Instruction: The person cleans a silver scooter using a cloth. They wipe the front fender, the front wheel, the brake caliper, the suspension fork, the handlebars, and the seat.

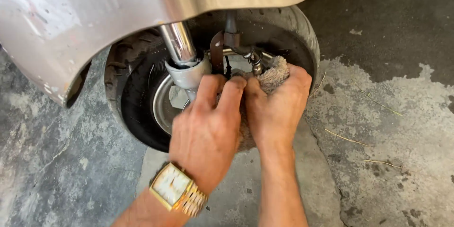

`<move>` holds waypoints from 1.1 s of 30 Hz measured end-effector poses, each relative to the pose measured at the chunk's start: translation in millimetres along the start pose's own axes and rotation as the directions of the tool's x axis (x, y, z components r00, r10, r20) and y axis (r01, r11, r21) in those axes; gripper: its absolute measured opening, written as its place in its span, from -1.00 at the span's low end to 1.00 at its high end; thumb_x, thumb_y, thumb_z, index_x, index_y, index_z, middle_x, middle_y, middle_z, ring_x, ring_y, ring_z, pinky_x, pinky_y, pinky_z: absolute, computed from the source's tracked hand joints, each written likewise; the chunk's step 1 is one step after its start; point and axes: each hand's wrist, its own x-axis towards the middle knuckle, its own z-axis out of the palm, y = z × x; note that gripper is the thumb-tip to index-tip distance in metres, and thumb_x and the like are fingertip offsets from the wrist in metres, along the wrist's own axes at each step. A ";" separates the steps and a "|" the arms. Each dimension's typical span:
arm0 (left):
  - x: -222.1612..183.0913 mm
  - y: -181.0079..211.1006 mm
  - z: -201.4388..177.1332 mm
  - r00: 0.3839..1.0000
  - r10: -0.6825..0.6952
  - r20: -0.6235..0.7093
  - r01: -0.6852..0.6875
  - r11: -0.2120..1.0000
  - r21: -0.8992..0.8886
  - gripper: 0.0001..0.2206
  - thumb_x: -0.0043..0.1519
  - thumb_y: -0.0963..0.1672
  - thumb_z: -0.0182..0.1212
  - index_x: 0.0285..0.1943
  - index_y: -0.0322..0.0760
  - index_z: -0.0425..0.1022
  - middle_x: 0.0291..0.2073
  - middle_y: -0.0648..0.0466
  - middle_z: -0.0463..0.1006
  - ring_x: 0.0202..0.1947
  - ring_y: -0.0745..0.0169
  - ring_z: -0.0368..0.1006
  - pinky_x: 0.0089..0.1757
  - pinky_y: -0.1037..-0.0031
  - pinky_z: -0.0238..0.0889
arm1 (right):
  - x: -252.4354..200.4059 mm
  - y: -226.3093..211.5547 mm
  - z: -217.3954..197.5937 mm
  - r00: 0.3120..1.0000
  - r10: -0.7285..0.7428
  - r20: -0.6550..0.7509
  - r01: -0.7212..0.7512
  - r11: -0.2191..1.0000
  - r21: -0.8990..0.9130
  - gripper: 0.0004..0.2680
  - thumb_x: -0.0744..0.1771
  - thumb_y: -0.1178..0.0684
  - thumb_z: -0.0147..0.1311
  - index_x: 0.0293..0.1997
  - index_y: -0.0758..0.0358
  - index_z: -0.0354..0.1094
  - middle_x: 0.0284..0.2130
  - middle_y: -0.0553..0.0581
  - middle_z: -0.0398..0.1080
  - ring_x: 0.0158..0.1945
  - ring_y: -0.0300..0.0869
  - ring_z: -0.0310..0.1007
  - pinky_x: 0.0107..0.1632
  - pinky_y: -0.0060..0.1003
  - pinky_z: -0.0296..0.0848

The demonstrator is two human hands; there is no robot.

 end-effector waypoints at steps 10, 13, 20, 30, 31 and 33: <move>-24.2 -10.9 1.1 0.974 0.035 -0.225 -0.138 0.877 -0.460 -0.74 0.00 -0.34 -0.12 -0.15 -0.45 0.33 -0.21 -0.11 0.38 -0.15 0.01 0.35 -0.05 0.33 0.25 | -6.4 -1.0 -10.3 0.975 0.087 0.205 -0.068 0.993 -0.102 -0.66 0.15 0.06 -0.02 -0.01 0.23 0.18 -0.13 0.20 0.24 -0.05 -0.05 0.28 0.03 -0.30 0.17; -26.1 -24.3 17.1 0.971 0.022 -0.236 -0.130 0.881 -0.455 -0.80 0.08 -0.30 -0.04 -0.14 -0.37 0.36 -0.14 -0.12 0.37 -0.05 0.01 0.33 0.00 0.34 0.20 | 4.0 13.7 13.4 0.971 0.003 0.237 0.067 0.956 -0.286 -0.67 0.19 0.07 0.07 -0.06 0.48 0.16 -0.23 0.33 0.23 -0.11 0.09 0.20 -0.03 -0.12 0.16; -33.6 -28.6 4.9 0.963 -0.019 -0.270 -0.162 0.760 -0.630 -0.83 0.08 -0.28 -0.02 -0.20 -0.34 0.41 -0.14 -0.14 0.38 -0.10 0.03 0.39 -0.04 0.41 0.24 | -25.2 0.7 -2.8 0.983 -0.143 0.117 0.164 0.967 -0.195 -0.73 0.26 -0.03 -0.07 -0.02 0.29 0.18 -0.11 0.21 0.30 -0.03 -0.02 0.28 0.01 -0.23 0.21; -26.5 -31.0 -5.0 0.927 -0.276 -0.254 -0.076 0.526 -0.847 -0.88 0.12 -0.21 0.04 -0.21 -0.18 0.43 -0.18 0.00 0.41 -0.16 0.18 0.44 -0.09 0.49 0.29 | -4.2 -6.1 3.6 0.994 -0.107 0.021 0.103 0.986 0.134 -0.83 0.34 -0.03 -0.15 -0.04 0.15 0.20 -0.15 -0.03 0.28 -0.15 -0.35 0.26 -0.08 -0.51 0.29; -31.2 -28.9 -4.2 0.931 -0.273 -0.241 -0.073 0.508 -0.858 -0.88 0.12 -0.21 0.04 -0.21 -0.18 0.43 -0.18 0.00 0.41 -0.16 0.18 0.44 -0.09 0.49 0.29 | -13.9 -5.0 -13.1 0.995 -0.103 0.015 0.100 0.989 0.111 -0.83 0.34 -0.03 -0.15 -0.04 0.15 0.20 -0.15 -0.03 0.28 -0.15 -0.35 0.26 -0.08 -0.51 0.29; -24.4 -41.0 -8.4 0.910 -0.287 -0.301 -0.084 0.581 -0.810 -0.87 0.11 -0.19 -0.01 -0.24 -0.21 0.46 -0.19 -0.04 0.45 -0.19 0.18 0.46 -0.11 0.52 0.29 | -17.6 -12.4 -21.0 0.861 -0.012 0.509 0.028 0.999 -0.023 -0.53 0.25 -0.08 -0.20 0.26 0.30 -0.17 0.21 0.09 -0.04 0.26 -0.26 -0.11 0.24 -0.37 -0.17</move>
